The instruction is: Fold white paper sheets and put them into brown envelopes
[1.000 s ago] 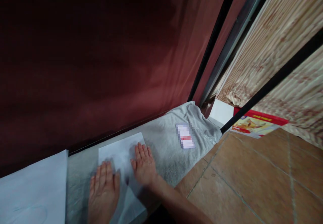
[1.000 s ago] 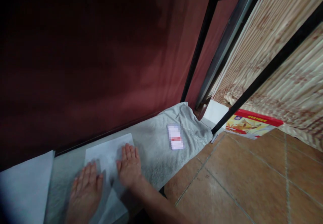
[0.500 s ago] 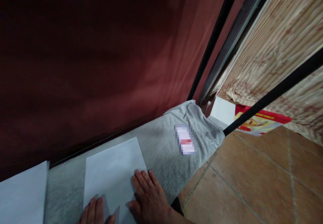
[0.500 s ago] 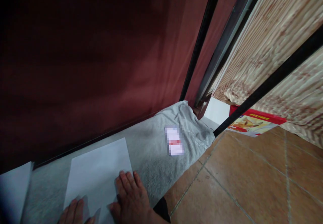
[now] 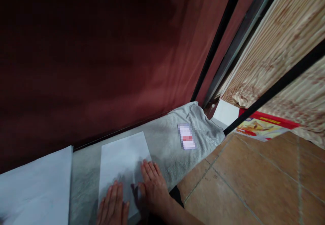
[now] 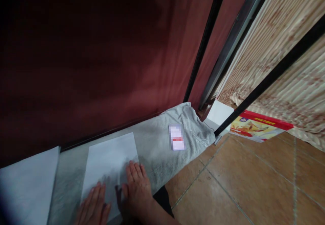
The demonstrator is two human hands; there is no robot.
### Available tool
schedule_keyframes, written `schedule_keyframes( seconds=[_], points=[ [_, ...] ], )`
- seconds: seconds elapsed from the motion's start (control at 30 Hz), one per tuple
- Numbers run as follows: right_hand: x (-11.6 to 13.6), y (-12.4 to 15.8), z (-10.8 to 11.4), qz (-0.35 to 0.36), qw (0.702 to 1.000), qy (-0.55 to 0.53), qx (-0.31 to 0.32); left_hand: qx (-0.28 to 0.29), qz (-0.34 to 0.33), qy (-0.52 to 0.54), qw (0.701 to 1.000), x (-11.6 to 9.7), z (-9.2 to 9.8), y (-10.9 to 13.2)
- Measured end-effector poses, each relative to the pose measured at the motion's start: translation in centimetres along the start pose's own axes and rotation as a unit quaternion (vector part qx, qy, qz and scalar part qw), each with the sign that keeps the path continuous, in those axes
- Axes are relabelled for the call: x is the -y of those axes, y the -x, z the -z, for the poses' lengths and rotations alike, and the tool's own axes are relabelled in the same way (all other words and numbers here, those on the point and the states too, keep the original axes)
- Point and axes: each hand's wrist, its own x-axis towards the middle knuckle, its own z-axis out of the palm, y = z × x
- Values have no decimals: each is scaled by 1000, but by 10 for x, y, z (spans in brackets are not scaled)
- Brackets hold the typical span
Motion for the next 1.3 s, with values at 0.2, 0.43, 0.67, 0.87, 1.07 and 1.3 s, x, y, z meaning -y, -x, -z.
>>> schedule_keyframes(
  seconds=[0.2,0.43,0.67,0.87,1.07,1.3],
  points=[
    [25,19,-12,62,998,3,8,29,-44,-23,998,-25,3,7],
    [-10,34,0,51,997,62,-4,22,30,-27,999,-15,24,21],
    [-24,42,12,20,995,93,-18,18,59,-28,998,-10,40,34],
    [-4,35,7,28,997,76,-4,44,36,-8,998,-28,41,6],
    [1,33,-1,58,996,60,14,88,40,12,995,-37,9,-23],
    [0,35,-2,49,997,58,8,123,34,13,992,-22,-11,-71]
  ],
)
